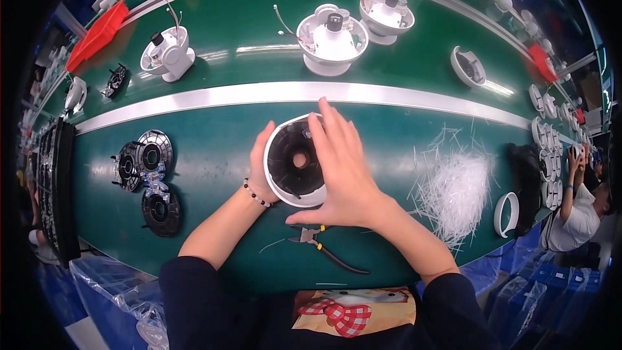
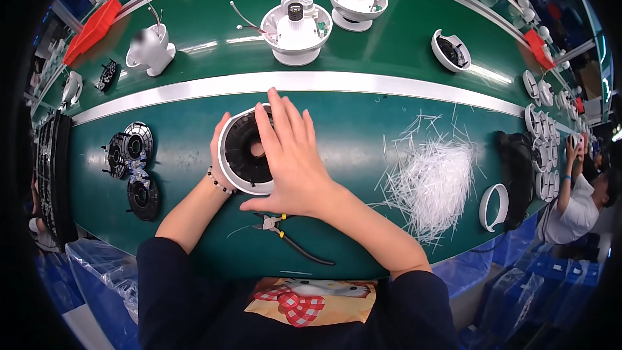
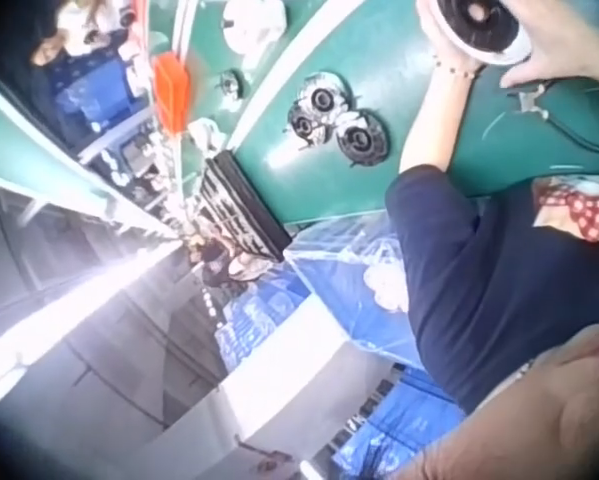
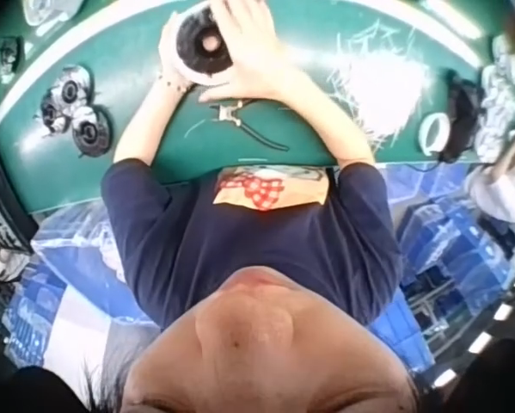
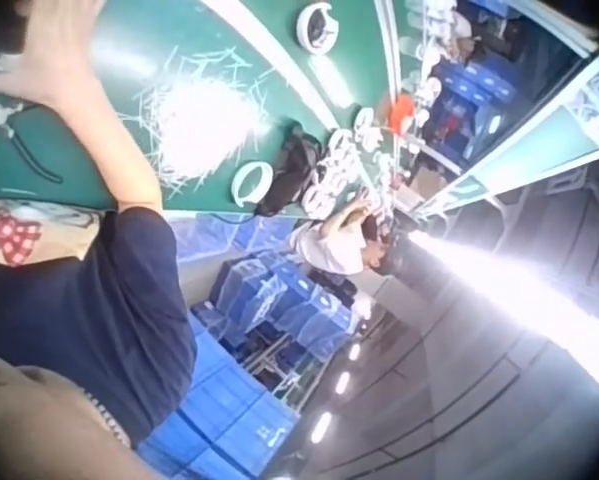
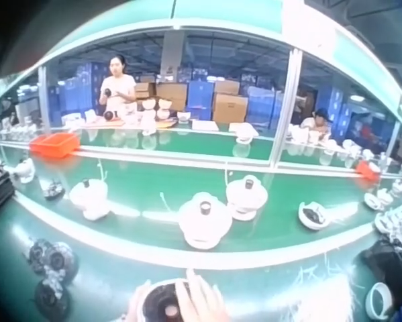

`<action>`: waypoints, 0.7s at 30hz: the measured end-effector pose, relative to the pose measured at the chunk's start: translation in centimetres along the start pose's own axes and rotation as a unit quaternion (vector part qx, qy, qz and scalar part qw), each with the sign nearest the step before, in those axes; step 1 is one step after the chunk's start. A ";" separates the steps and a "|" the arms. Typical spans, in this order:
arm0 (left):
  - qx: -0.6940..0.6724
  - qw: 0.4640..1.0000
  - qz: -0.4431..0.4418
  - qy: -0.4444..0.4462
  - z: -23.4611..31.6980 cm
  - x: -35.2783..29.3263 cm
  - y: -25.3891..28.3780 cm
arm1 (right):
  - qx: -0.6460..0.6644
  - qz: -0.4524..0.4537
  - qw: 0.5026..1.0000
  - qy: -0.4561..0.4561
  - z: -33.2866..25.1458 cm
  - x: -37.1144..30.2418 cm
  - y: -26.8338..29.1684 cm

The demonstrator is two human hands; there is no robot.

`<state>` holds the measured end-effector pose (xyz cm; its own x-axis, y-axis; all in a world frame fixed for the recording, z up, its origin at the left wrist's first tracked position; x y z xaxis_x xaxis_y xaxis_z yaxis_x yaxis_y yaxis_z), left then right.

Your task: Assemble circular electronic components into white plastic housings on an assembly line and trim wires with diagonal cutters.

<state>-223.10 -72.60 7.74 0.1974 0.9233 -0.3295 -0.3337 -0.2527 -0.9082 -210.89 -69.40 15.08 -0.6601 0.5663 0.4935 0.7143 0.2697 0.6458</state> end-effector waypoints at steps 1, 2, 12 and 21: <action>0.009 1.000 0.014 -0.009 0.2 -0.1 -0.2 | 0.000 0.007 1.000 -0.008 -0.1 -0.2 -0.2; 0.017 0.999 0.029 -0.019 0.3 -0.1 -0.1 | -0.001 0.006 1.000 -0.009 0.0 -0.2 -0.6; 0.055 0.998 0.001 -0.019 1.5 -1.4 -0.4 | 0.032 0.088 0.993 -0.077 -0.7 0.8 -1.3; 0.060 0.997 0.044 0.015 3.5 -2.7 1.4 | 0.011 0.010 0.998 -0.053 -1.3 2.1 -3.9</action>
<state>-227.35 -74.44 8.27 0.1899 0.8892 -0.4162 -0.4580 -0.2948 -0.8387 -215.37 -70.27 14.42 -0.6182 0.6510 0.4406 0.7325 0.2737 0.6233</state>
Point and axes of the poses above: each hand's wrist, its own x-axis towards the middle knuckle, its own y-axis out of the back of the hand, z = x × y, the point moved 3 cm from there along x, towards the middle knuckle, and after that the axes turned 13 degrees about z, right-handed, at the moved point
